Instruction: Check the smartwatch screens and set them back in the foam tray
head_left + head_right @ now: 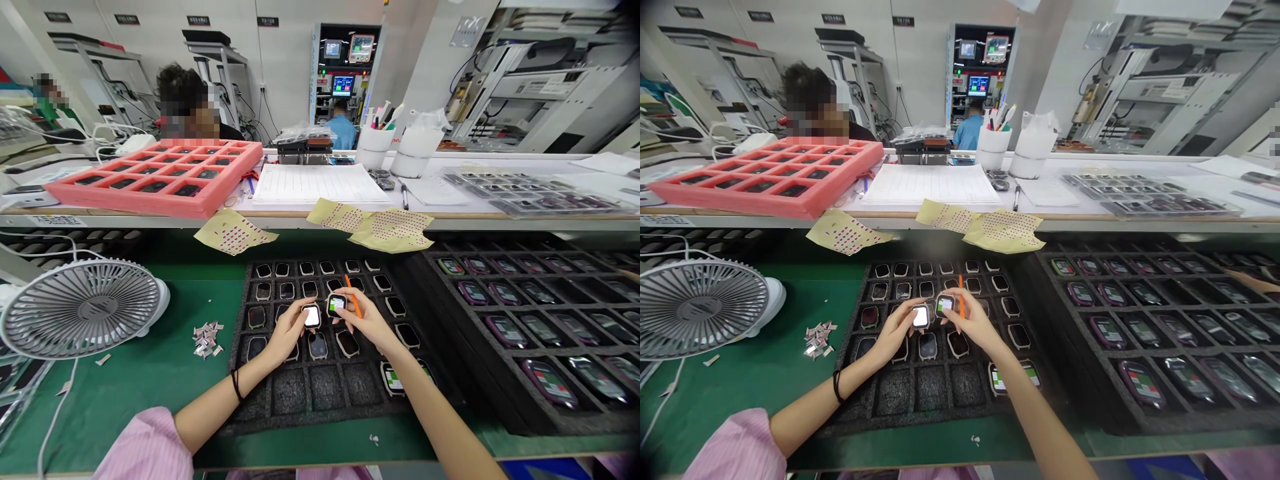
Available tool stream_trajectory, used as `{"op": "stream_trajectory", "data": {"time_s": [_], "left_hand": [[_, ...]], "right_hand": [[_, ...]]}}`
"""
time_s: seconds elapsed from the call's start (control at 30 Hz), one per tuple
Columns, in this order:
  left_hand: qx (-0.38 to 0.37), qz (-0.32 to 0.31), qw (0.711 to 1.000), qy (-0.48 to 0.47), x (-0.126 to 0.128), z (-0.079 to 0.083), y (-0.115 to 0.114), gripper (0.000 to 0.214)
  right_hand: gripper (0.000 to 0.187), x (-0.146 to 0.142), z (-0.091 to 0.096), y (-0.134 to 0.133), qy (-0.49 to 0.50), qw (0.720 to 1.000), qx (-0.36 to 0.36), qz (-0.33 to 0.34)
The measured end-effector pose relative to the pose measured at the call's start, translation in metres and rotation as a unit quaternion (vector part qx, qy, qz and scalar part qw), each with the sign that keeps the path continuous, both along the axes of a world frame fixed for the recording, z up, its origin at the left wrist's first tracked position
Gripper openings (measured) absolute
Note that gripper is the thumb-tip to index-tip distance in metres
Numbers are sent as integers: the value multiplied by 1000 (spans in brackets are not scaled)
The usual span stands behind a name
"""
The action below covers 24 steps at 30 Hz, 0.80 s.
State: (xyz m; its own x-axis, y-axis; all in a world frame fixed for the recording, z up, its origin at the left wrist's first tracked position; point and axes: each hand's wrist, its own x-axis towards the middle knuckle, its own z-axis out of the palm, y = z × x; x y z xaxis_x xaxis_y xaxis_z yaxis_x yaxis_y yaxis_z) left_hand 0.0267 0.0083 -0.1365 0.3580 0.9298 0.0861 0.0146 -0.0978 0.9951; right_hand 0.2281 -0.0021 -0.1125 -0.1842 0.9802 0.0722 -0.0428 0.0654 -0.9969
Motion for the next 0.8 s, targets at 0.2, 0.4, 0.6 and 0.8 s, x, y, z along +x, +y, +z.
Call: {"op": "stream_trajectory", "data": {"time_s": [0.2,0.4,0.6,0.8], "left_hand": [[-4,-27,998,-58,4,-6,0,55],[-14,4,999,-48,3,-2,0,45],[-21,26,999,-25,1,9,0,35],[-27,15,999,-27,2,6,-1,33]], "right_hand": [[33,0,1,0,-2,1000,-4,-7],[26,0,2,1,9,999,-7,-36],[29,0,1,2,-1,999,-4,-37],[30,-1,2,1,-2,1000,-4,5]]}}
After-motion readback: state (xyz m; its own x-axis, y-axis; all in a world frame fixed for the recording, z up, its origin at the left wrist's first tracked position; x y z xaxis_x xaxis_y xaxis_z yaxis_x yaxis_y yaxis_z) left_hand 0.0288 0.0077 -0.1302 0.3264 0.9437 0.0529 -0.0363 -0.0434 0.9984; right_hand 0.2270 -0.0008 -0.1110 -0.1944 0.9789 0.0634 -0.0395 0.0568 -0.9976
